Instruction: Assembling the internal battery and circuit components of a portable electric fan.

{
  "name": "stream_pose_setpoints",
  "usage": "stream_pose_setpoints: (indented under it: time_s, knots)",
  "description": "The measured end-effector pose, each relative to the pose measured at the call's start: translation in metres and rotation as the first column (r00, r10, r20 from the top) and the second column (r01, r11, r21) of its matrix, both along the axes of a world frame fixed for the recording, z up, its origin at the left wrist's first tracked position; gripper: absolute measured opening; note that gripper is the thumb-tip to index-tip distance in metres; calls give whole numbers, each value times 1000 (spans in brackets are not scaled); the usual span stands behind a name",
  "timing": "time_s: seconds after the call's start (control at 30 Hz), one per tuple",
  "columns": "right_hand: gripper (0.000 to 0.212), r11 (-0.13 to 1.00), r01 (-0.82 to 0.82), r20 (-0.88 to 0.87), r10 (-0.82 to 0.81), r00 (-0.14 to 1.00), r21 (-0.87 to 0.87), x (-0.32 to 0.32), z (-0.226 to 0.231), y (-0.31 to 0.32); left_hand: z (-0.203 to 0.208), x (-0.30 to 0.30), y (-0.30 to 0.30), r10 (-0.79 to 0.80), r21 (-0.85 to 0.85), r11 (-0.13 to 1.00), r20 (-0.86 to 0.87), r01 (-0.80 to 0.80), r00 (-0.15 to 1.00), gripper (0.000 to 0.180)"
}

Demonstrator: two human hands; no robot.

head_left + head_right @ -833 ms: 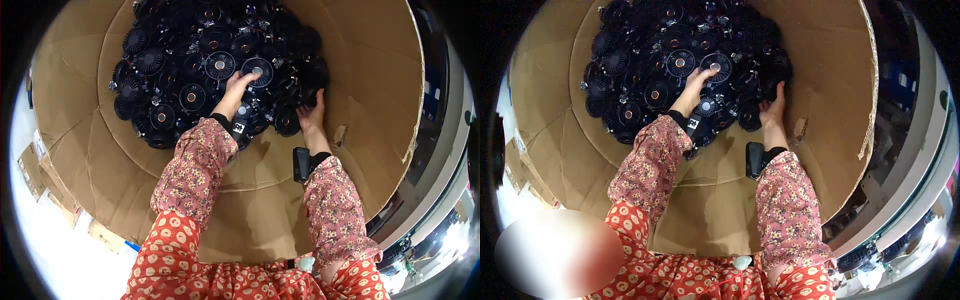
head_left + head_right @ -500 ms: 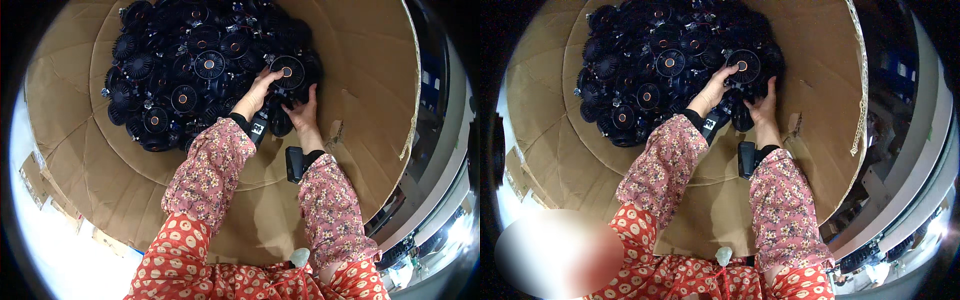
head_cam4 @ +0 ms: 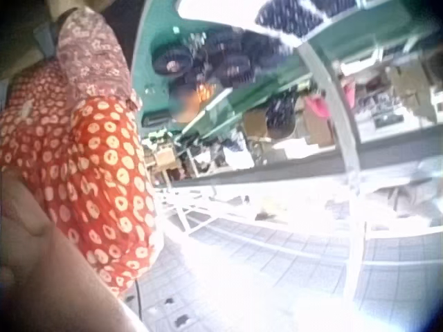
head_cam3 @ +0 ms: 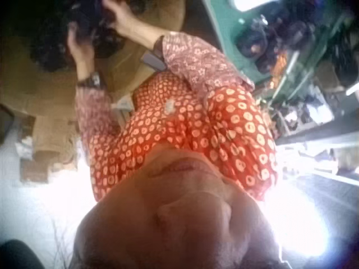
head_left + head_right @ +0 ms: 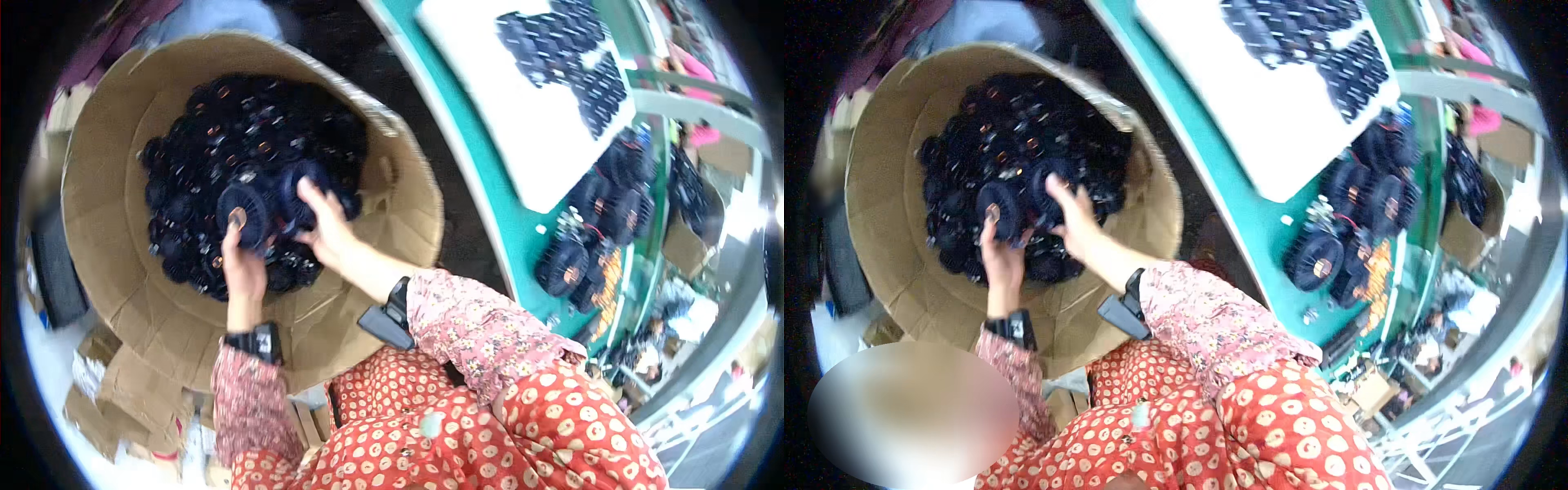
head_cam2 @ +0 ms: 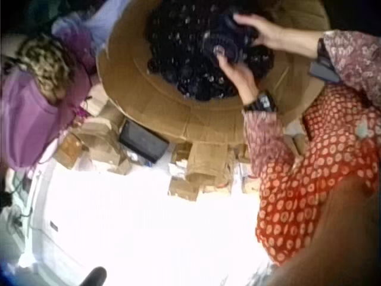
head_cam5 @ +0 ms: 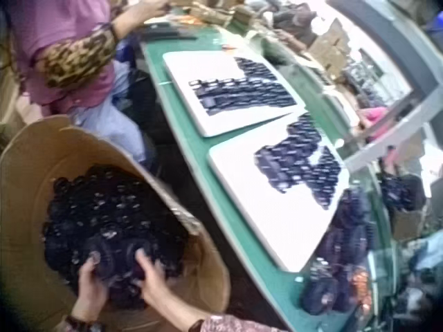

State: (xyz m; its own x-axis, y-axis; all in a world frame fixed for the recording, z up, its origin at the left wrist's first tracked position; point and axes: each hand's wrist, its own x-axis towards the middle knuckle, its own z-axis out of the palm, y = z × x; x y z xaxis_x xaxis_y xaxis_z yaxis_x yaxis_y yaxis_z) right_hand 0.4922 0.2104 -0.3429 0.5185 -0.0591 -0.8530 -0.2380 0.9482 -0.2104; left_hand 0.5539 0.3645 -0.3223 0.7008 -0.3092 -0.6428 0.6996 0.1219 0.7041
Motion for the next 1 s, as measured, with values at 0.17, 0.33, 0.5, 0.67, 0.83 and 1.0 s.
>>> stream_pose_setpoints:
  time_s: [0.17, 0.33, 0.5, 0.67, 0.83, 1.0]
  knots:
    - [74, 989, 87, 330, -44, 943, -117, -119, 195, -73, 193, -97, -62, -24, -192, 981, 87, 41, 996, 90]
    - [74, 870, 269, 416, -82, 906, -413, -257, 290, -175, 240, -170, -169, -391, -293, 829, 306, 477, 868, 93]
    - [70, 663, 508, 395, -330, 858, -549, -340, 302, -237, 233, -206, -291, -460, -158, 559, 757, 814, 464, 64]
    - [46, 595, 596, 353, -483, 801, -539, -373, 282, -289, 233, -242, -336, -538, -142, 544, 697, 827, 474, 54]
    - [38, 496, 695, 361, -610, 706, -520, -377, 248, -322, 222, -250, -336, -427, 6, 761, 758, 649, 493, 51]
    - [47, 407, 588, 232, -649, 725, -699, -374, 221, -334, 194, -244, -319, -380, 93, 889, 697, 448, 608, 59]
